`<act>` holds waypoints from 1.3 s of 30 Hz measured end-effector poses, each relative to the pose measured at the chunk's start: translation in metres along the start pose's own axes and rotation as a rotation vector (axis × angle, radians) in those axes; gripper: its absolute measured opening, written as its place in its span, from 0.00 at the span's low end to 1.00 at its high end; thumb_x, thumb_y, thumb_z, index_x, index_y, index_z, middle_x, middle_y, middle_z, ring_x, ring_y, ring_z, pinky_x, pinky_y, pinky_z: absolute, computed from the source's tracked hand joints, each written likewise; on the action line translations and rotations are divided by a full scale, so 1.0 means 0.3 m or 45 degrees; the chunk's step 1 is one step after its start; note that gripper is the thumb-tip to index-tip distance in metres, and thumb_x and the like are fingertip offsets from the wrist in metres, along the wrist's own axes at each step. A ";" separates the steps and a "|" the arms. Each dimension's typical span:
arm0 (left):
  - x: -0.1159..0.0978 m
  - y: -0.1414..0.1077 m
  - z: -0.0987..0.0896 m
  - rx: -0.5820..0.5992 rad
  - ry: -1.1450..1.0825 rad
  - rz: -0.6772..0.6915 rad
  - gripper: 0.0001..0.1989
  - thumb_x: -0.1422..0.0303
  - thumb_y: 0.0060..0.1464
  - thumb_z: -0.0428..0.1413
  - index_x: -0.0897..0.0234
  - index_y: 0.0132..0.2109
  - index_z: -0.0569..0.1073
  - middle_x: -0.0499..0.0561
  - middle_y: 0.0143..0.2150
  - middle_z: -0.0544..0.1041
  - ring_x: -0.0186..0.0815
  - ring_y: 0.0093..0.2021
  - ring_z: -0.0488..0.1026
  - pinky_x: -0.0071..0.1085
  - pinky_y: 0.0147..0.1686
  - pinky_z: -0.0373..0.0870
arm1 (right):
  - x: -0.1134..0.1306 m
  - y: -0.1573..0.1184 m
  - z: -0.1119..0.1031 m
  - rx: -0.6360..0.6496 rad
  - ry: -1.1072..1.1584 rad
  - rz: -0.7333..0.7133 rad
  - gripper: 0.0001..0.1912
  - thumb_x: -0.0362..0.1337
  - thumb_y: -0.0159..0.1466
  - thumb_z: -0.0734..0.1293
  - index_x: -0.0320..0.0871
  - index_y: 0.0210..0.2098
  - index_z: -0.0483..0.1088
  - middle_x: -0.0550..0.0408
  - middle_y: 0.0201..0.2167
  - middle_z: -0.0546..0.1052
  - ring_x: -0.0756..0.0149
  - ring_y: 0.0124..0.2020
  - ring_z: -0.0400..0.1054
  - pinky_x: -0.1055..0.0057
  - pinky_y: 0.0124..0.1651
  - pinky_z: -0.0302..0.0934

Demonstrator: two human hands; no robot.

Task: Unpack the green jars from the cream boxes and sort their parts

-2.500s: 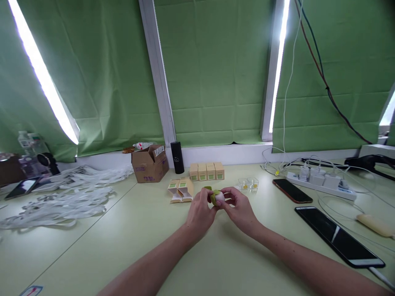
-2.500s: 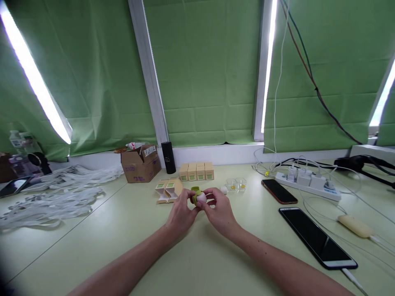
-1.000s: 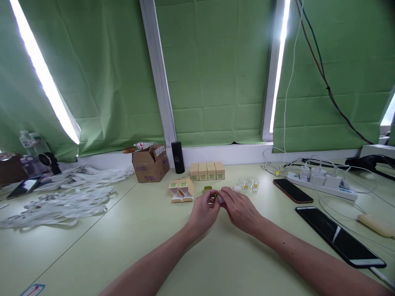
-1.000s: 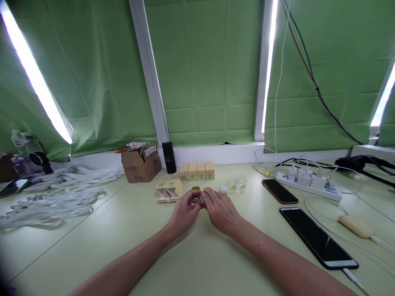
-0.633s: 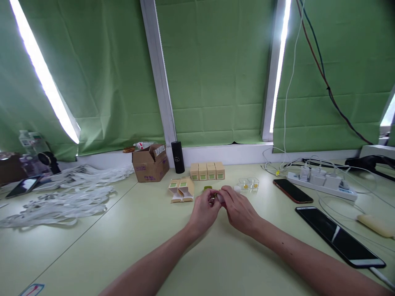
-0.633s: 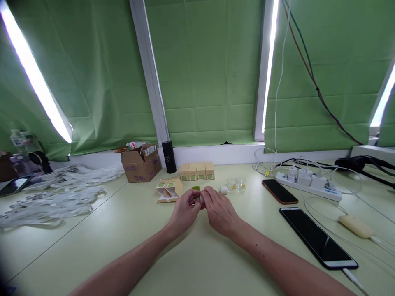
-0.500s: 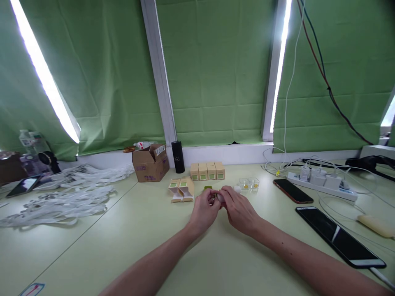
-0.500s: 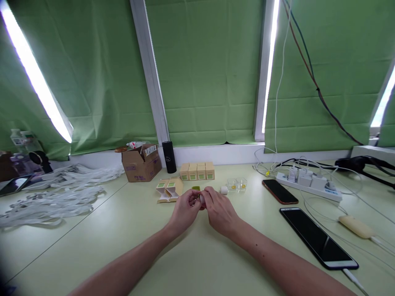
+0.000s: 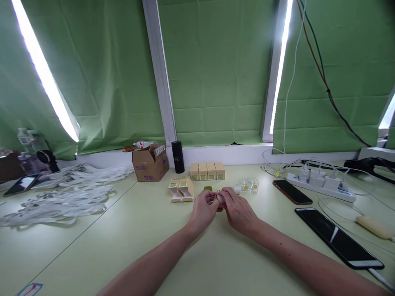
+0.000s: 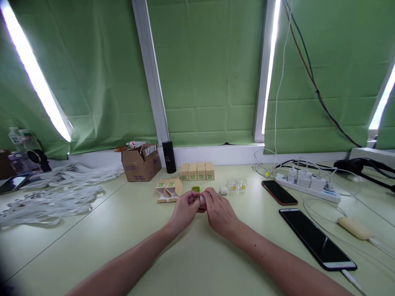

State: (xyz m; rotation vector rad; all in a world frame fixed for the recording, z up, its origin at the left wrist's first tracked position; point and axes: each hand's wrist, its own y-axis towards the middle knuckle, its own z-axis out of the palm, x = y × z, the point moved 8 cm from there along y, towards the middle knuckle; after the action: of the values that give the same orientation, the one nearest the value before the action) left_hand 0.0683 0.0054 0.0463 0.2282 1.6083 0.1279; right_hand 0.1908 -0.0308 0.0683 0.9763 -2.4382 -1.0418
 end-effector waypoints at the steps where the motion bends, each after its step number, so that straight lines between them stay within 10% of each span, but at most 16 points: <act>1: -0.003 0.000 -0.002 0.014 -0.005 0.012 0.08 0.68 0.54 0.63 0.67 0.40 0.75 0.53 0.33 0.81 0.37 0.30 0.81 0.36 0.34 0.84 | -0.007 -0.001 -0.001 0.002 0.032 0.015 0.19 0.25 0.66 0.57 0.42 0.55 0.62 0.42 0.49 0.72 0.58 0.39 0.73 0.65 0.35 0.71; 10: -0.067 -0.012 -0.008 0.229 0.308 0.358 0.24 0.68 0.51 0.66 0.63 0.56 0.77 0.54 0.42 0.80 0.36 0.39 0.74 0.34 0.42 0.76 | -0.060 -0.003 -0.037 -0.071 0.328 0.120 0.16 0.33 0.72 0.60 0.47 0.58 0.63 0.44 0.52 0.72 0.58 0.43 0.75 0.60 0.40 0.76; 39: -0.044 -0.016 -0.005 0.288 0.269 0.353 0.17 0.67 0.59 0.59 0.66 0.55 0.75 0.58 0.48 0.81 0.39 0.44 0.79 0.38 0.49 0.77 | -0.072 -0.010 -0.021 -0.010 0.327 0.041 0.12 0.37 0.71 0.65 0.45 0.54 0.67 0.46 0.49 0.74 0.57 0.44 0.75 0.60 0.42 0.74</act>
State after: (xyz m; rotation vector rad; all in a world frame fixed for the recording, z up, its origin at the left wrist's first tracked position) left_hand 0.0669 -0.0021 0.0581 0.6312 1.7951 0.1878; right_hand 0.2111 -0.0205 0.0700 0.9982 -2.2309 -0.8567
